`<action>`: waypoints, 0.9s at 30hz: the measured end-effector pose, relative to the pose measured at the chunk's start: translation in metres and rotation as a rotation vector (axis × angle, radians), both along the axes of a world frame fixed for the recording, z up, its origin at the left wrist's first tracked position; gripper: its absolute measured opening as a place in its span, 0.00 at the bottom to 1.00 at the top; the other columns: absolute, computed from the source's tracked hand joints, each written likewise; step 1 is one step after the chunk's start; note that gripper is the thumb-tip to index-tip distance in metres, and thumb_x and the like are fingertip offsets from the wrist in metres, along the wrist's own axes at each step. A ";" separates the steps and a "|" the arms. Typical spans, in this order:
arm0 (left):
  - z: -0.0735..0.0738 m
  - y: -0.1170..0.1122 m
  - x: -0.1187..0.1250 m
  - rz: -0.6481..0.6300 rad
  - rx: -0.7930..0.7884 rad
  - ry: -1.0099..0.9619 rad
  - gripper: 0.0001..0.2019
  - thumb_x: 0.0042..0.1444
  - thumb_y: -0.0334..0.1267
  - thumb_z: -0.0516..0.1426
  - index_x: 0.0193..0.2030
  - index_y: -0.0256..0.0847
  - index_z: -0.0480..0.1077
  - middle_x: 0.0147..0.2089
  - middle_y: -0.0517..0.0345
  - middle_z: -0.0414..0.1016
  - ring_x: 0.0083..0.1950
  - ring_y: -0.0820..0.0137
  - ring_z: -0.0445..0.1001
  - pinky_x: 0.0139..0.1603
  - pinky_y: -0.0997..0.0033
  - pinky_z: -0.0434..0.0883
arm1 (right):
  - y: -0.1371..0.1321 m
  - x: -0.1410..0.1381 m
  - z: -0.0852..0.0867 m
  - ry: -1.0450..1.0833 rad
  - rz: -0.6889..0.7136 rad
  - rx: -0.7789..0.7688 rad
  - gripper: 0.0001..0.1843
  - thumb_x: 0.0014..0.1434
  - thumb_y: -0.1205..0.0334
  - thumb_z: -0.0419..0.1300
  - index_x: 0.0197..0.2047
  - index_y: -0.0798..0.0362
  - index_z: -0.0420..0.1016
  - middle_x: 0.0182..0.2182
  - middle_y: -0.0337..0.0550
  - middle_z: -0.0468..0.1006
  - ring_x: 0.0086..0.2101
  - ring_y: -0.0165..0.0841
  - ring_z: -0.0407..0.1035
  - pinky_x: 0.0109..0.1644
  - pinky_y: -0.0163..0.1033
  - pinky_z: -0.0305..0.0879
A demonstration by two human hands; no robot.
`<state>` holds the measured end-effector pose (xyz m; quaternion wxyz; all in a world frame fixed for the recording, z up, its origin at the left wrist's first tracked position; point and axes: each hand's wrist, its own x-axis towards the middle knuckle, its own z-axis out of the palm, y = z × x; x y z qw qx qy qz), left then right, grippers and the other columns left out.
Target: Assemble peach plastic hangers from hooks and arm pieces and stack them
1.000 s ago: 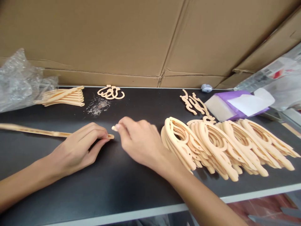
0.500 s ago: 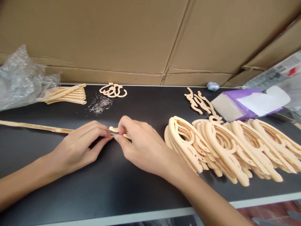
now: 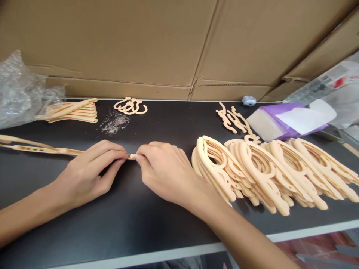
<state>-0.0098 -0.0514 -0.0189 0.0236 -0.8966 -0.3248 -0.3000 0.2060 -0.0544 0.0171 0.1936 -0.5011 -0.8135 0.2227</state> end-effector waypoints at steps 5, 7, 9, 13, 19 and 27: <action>-0.001 0.001 0.000 -0.010 0.030 0.015 0.08 0.65 0.24 0.53 0.43 0.37 0.72 0.40 0.52 0.78 0.40 0.66 0.75 0.44 0.63 0.75 | 0.003 -0.001 -0.004 0.000 0.039 -0.011 0.15 0.71 0.65 0.54 0.41 0.48 0.83 0.36 0.42 0.82 0.38 0.34 0.74 0.43 0.38 0.61; -0.003 0.001 0.000 -0.015 0.017 0.014 0.07 0.66 0.24 0.54 0.42 0.37 0.72 0.39 0.52 0.78 0.39 0.66 0.75 0.43 0.63 0.74 | 0.004 -0.002 -0.006 -0.001 0.056 -0.004 0.15 0.71 0.66 0.54 0.42 0.49 0.84 0.35 0.42 0.82 0.38 0.34 0.74 0.45 0.38 0.61; -0.004 0.002 0.000 -0.023 -0.019 -0.008 0.08 0.66 0.24 0.53 0.42 0.37 0.72 0.39 0.53 0.78 0.40 0.67 0.75 0.43 0.64 0.74 | 0.005 -0.003 -0.009 -0.017 0.059 0.019 0.15 0.70 0.66 0.55 0.42 0.49 0.84 0.35 0.41 0.81 0.39 0.34 0.74 0.47 0.39 0.60; -0.005 0.002 0.000 -0.020 -0.060 -0.040 0.08 0.66 0.24 0.53 0.41 0.37 0.72 0.39 0.53 0.77 0.40 0.68 0.74 0.43 0.67 0.75 | 0.005 -0.003 -0.010 -0.055 0.035 0.047 0.14 0.69 0.67 0.56 0.40 0.49 0.85 0.34 0.41 0.81 0.39 0.34 0.73 0.48 0.41 0.59; -0.004 0.002 0.000 -0.032 -0.083 -0.057 0.07 0.66 0.24 0.54 0.40 0.36 0.71 0.38 0.52 0.77 0.39 0.68 0.74 0.42 0.67 0.74 | 0.005 -0.004 -0.010 -0.037 0.017 0.019 0.14 0.69 0.66 0.57 0.41 0.50 0.85 0.35 0.42 0.82 0.39 0.35 0.73 0.49 0.41 0.62; -0.005 0.004 0.000 -0.035 -0.145 -0.092 0.08 0.65 0.23 0.53 0.40 0.38 0.71 0.38 0.53 0.77 0.39 0.69 0.74 0.41 0.67 0.74 | 0.003 -0.007 -0.010 -0.061 -0.021 0.059 0.13 0.66 0.68 0.59 0.37 0.51 0.86 0.31 0.43 0.81 0.36 0.35 0.72 0.42 0.40 0.62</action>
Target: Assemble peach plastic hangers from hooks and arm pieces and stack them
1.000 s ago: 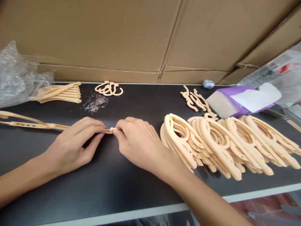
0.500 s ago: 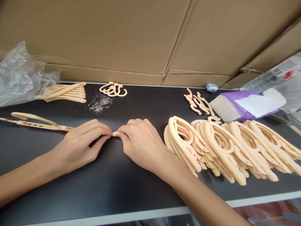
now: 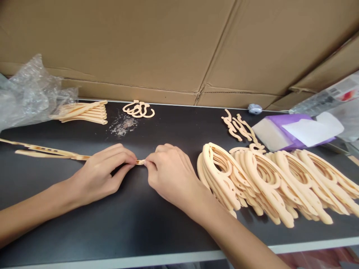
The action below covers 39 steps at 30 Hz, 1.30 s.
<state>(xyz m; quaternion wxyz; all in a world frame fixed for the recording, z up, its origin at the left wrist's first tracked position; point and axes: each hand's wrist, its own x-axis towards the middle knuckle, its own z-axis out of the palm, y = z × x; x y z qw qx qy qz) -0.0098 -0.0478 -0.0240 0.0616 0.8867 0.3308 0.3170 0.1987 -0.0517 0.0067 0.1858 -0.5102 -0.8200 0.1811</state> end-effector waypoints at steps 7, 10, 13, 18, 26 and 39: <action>0.000 0.001 0.001 0.002 -0.013 -0.004 0.08 0.64 0.23 0.54 0.37 0.38 0.71 0.37 0.54 0.77 0.38 0.69 0.74 0.40 0.68 0.74 | -0.002 -0.004 -0.004 -0.170 0.049 0.136 0.16 0.67 0.69 0.56 0.33 0.55 0.85 0.30 0.46 0.79 0.35 0.36 0.69 0.42 0.42 0.61; 0.000 0.001 0.001 0.005 -0.016 -0.020 0.08 0.64 0.23 0.54 0.36 0.37 0.71 0.37 0.54 0.77 0.38 0.69 0.74 0.40 0.69 0.74 | -0.004 -0.006 -0.006 -0.238 0.070 0.249 0.17 0.67 0.71 0.56 0.30 0.56 0.82 0.29 0.46 0.78 0.33 0.36 0.66 0.41 0.42 0.57; 0.001 0.001 0.001 0.009 -0.009 -0.029 0.08 0.64 0.23 0.54 0.36 0.37 0.71 0.36 0.54 0.76 0.38 0.69 0.74 0.40 0.69 0.74 | -0.005 -0.007 -0.009 -0.271 0.104 0.400 0.17 0.66 0.71 0.56 0.27 0.56 0.79 0.27 0.45 0.76 0.32 0.36 0.64 0.38 0.43 0.53; 0.002 0.001 0.001 0.019 -0.008 -0.037 0.08 0.64 0.23 0.55 0.35 0.36 0.72 0.36 0.54 0.76 0.37 0.69 0.74 0.40 0.70 0.73 | -0.003 -0.003 -0.013 -0.272 0.164 0.495 0.16 0.66 0.73 0.55 0.29 0.56 0.79 0.27 0.43 0.74 0.32 0.36 0.61 0.37 0.43 0.51; -0.001 0.001 0.000 0.017 -0.014 -0.022 0.08 0.65 0.23 0.54 0.37 0.36 0.72 0.35 0.55 0.76 0.37 0.70 0.74 0.40 0.71 0.72 | -0.001 -0.001 -0.014 -0.305 0.214 0.629 0.15 0.64 0.75 0.56 0.27 0.55 0.77 0.26 0.44 0.73 0.32 0.37 0.59 0.37 0.44 0.50; 0.000 0.000 0.000 0.026 0.064 0.028 0.09 0.66 0.22 0.52 0.38 0.36 0.70 0.37 0.53 0.74 0.39 0.68 0.72 0.42 0.68 0.72 | -0.001 -0.003 -0.016 -0.233 0.190 0.663 0.11 0.64 0.74 0.58 0.33 0.57 0.80 0.28 0.45 0.76 0.34 0.39 0.64 0.39 0.45 0.55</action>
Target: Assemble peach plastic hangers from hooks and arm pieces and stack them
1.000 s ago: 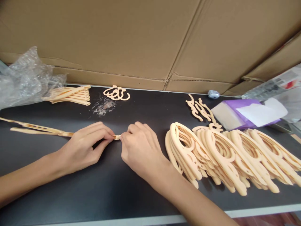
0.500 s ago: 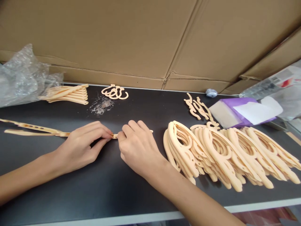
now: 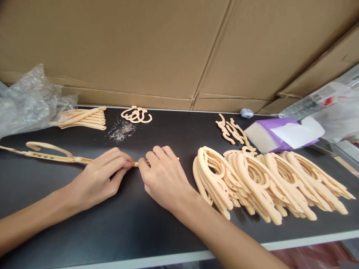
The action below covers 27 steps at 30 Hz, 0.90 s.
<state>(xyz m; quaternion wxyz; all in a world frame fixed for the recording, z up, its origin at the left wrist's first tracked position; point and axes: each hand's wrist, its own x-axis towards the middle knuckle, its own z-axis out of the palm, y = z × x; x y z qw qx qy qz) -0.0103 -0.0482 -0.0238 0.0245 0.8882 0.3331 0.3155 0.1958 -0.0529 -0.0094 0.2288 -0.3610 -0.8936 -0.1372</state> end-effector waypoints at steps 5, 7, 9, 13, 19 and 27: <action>0.001 -0.001 -0.002 0.035 0.062 -0.048 0.09 0.64 0.19 0.54 0.40 0.35 0.70 0.40 0.52 0.75 0.42 0.68 0.71 0.44 0.68 0.72 | -0.004 -0.004 0.008 0.216 0.075 0.132 0.08 0.61 0.76 0.60 0.38 0.60 0.82 0.34 0.49 0.80 0.37 0.39 0.68 0.41 0.43 0.61; 0.002 -0.001 -0.002 0.035 0.086 -0.065 0.09 0.63 0.18 0.55 0.42 0.35 0.70 0.41 0.52 0.75 0.42 0.68 0.71 0.45 0.67 0.73 | -0.008 -0.004 0.011 0.259 0.115 0.168 0.08 0.61 0.75 0.61 0.36 0.60 0.82 0.29 0.47 0.79 0.33 0.37 0.68 0.38 0.43 0.61; 0.003 0.000 -0.002 0.024 0.109 -0.075 0.09 0.62 0.18 0.55 0.43 0.35 0.70 0.42 0.51 0.76 0.43 0.67 0.71 0.46 0.66 0.73 | -0.012 -0.005 0.011 0.263 0.142 0.166 0.09 0.62 0.74 0.60 0.33 0.59 0.81 0.22 0.42 0.75 0.27 0.34 0.66 0.34 0.42 0.59; 0.003 0.000 -0.002 0.007 0.159 -0.096 0.11 0.61 0.17 0.56 0.44 0.34 0.70 0.43 0.50 0.76 0.43 0.67 0.72 0.45 0.65 0.74 | -0.021 -0.013 -0.001 0.167 0.125 -0.063 0.14 0.63 0.72 0.55 0.29 0.56 0.78 0.16 0.38 0.71 0.18 0.30 0.61 0.26 0.41 0.49; 0.010 -0.005 -0.004 -0.028 0.253 -0.154 0.15 0.57 0.15 0.59 0.47 0.35 0.71 0.45 0.47 0.78 0.44 0.64 0.74 0.44 0.62 0.75 | -0.020 -0.019 0.005 0.449 -0.109 -0.859 0.16 0.69 0.57 0.54 0.37 0.54 0.81 0.22 0.42 0.78 0.21 0.31 0.69 0.28 0.37 0.58; 0.021 -0.009 -0.001 -0.065 0.323 -0.123 0.15 0.55 0.14 0.59 0.44 0.33 0.71 0.44 0.45 0.79 0.44 0.63 0.75 0.41 0.62 0.74 | -0.009 -0.015 0.019 1.366 0.049 -1.602 0.29 0.48 0.58 0.73 0.53 0.51 0.74 0.28 0.38 0.79 0.30 0.33 0.71 0.21 0.32 0.67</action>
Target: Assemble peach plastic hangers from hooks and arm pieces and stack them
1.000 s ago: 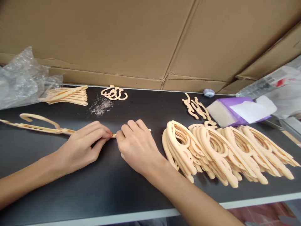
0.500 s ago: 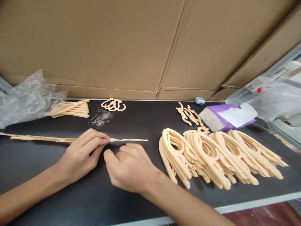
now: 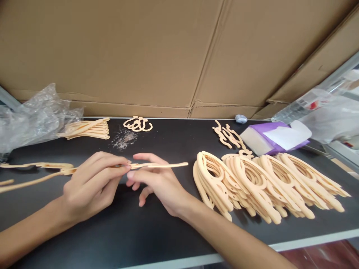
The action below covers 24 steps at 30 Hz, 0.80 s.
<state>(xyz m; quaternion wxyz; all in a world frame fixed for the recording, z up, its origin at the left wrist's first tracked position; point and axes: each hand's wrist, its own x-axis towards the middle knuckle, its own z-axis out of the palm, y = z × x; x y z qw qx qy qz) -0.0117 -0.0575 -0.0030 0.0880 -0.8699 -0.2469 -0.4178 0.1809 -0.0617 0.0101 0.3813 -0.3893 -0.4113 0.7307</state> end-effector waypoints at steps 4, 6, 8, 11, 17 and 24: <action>-0.001 0.002 0.000 -0.016 -0.026 0.036 0.13 0.56 0.16 0.58 0.44 0.34 0.71 0.43 0.47 0.79 0.43 0.64 0.75 0.41 0.63 0.74 | 0.000 -0.002 -0.002 0.128 -0.101 -0.032 0.14 0.47 0.62 0.72 0.38 0.56 0.81 0.27 0.41 0.79 0.29 0.30 0.70 0.21 0.30 0.68; 0.000 0.000 -0.001 0.006 0.012 0.058 0.13 0.58 0.18 0.58 0.46 0.36 0.72 0.45 0.46 0.79 0.47 0.62 0.76 0.45 0.62 0.75 | 0.000 -0.001 -0.001 0.129 -0.140 -0.040 0.11 0.46 0.63 0.73 0.33 0.58 0.82 0.27 0.42 0.79 0.27 0.28 0.70 0.21 0.29 0.67; 0.001 -0.004 -0.002 0.044 0.094 0.075 0.14 0.58 0.21 0.60 0.48 0.38 0.74 0.48 0.46 0.78 0.52 0.59 0.75 0.50 0.59 0.74 | 0.002 0.001 0.002 0.141 -0.203 -0.045 0.10 0.45 0.63 0.73 0.33 0.58 0.83 0.26 0.43 0.81 0.26 0.28 0.69 0.22 0.29 0.66; 0.000 -0.009 -0.002 -0.001 0.093 0.092 0.14 0.57 0.21 0.61 0.47 0.39 0.75 0.46 0.48 0.79 0.50 0.61 0.75 0.50 0.60 0.73 | 0.008 0.008 0.009 0.162 -0.320 -0.063 0.09 0.45 0.64 0.72 0.32 0.58 0.83 0.25 0.44 0.81 0.24 0.27 0.69 0.23 0.29 0.65; -0.002 0.002 0.000 -0.009 -0.575 -0.291 0.04 0.63 0.32 0.60 0.44 0.39 0.76 0.37 0.54 0.80 0.37 0.70 0.77 0.40 0.70 0.75 | 0.019 0.022 0.022 0.223 -0.454 -0.100 0.05 0.46 0.64 0.68 0.30 0.55 0.81 0.23 0.42 0.80 0.24 0.27 0.68 0.23 0.30 0.61; 0.009 0.014 -0.001 -0.082 -1.102 -0.861 0.18 0.60 0.51 0.64 0.49 0.40 0.80 0.44 0.48 0.81 0.38 0.69 0.76 0.38 0.69 0.78 | 0.020 0.020 0.015 0.164 -0.366 -0.057 0.08 0.49 0.60 0.67 0.31 0.54 0.76 0.20 0.39 0.75 0.21 0.28 0.64 0.21 0.33 0.56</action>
